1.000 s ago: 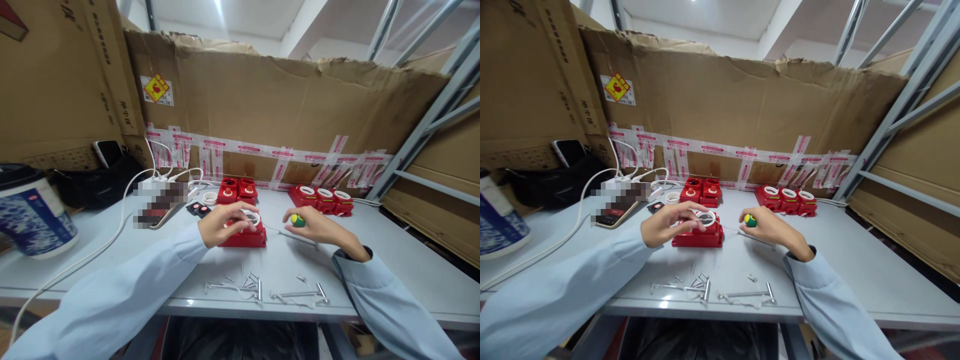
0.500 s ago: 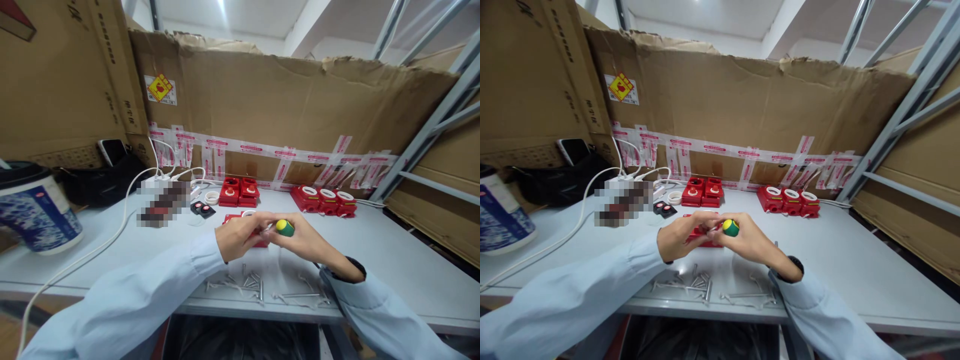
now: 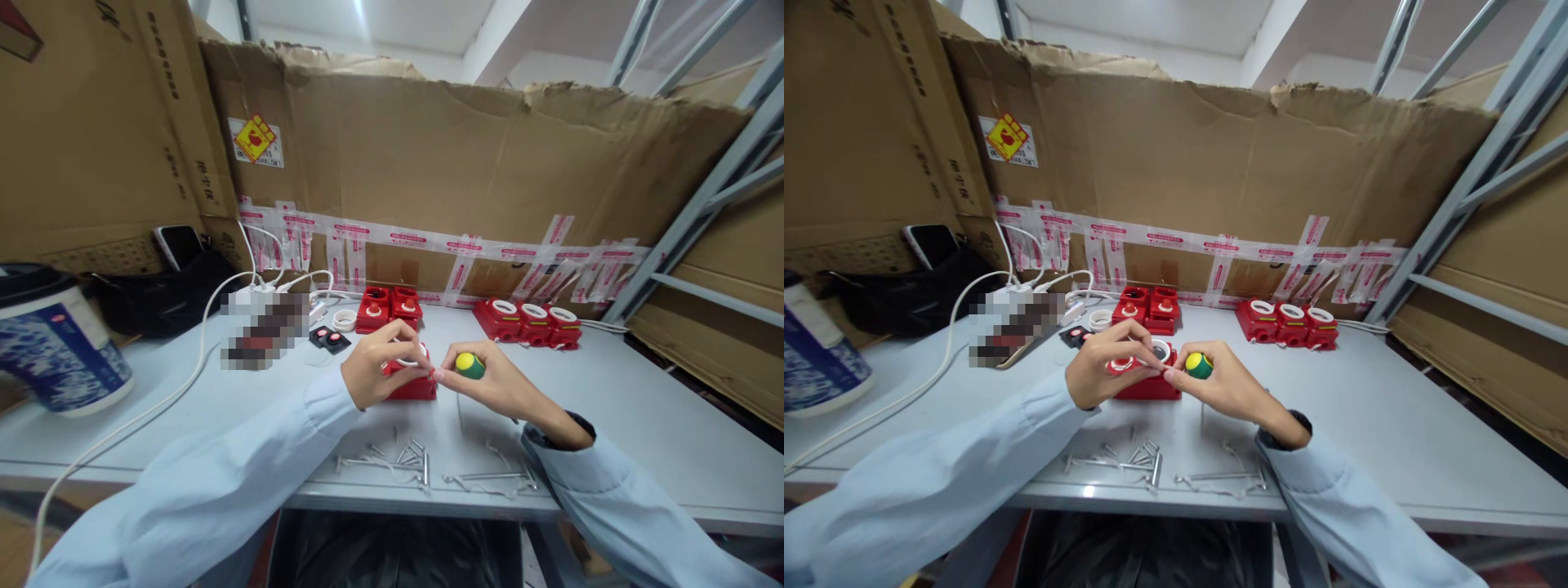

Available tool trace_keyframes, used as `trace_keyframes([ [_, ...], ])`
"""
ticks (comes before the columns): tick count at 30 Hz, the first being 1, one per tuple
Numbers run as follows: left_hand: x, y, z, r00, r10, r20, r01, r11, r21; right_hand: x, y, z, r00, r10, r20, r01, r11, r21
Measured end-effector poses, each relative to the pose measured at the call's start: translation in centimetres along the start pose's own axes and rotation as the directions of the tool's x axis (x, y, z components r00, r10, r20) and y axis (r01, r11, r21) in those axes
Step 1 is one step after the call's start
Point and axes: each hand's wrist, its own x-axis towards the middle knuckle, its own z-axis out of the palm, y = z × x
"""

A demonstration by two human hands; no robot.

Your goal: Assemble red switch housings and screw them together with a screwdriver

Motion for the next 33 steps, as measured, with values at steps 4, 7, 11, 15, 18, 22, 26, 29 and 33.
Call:
trace_keyframes([
  [4,0.1,0.2,0.0,0.997,-0.071,-0.034,0.067,0.992,-0.11,0.0,0.4,-0.2,1.0,-0.001,-0.005,0.001,1.0,-0.002],
  [7,0.1,0.3,0.1,0.99,-0.138,0.011,0.137,0.963,-0.234,0.1,0.4,-0.3,1.0,-0.001,0.009,0.001,0.999,0.04],
  [11,0.1,0.5,0.2,0.974,-0.226,0.025,0.222,0.922,-0.318,0.1,-0.1,-0.4,0.999,0.044,0.019,-0.045,0.995,0.084],
  [15,0.0,0.8,0.4,0.98,-0.199,-0.022,0.181,0.927,-0.329,-0.1,-0.5,-0.1,0.994,0.111,0.001,-0.11,0.99,0.085],
  [18,0.0,0.9,0.5,0.991,-0.113,-0.076,0.09,0.961,-0.26,-0.2,-0.5,0.3,0.993,0.116,0.025,-0.118,0.984,0.136],
  [22,0.1,0.6,0.7,0.993,-0.06,-0.102,0.03,0.959,-0.281,-0.2,-0.6,0.4,0.996,0.085,-0.008,-0.083,0.985,0.149],
  [26,0.1,0.3,0.9,0.993,-0.053,-0.104,0.016,0.945,-0.327,-0.2,-0.6,0.3,0.998,0.038,-0.052,-0.032,0.994,0.105],
  [29,0.0,0.2,1.1,0.991,-0.076,-0.111,0.035,0.941,-0.337,-0.2,-0.6,0.3,0.996,0.07,-0.063,-0.062,0.991,0.118],
  [33,-0.1,0.2,1.1,0.986,-0.117,-0.118,0.068,0.931,-0.359,-0.2,-0.5,0.3,0.991,0.118,-0.058,-0.108,0.982,0.156],
])
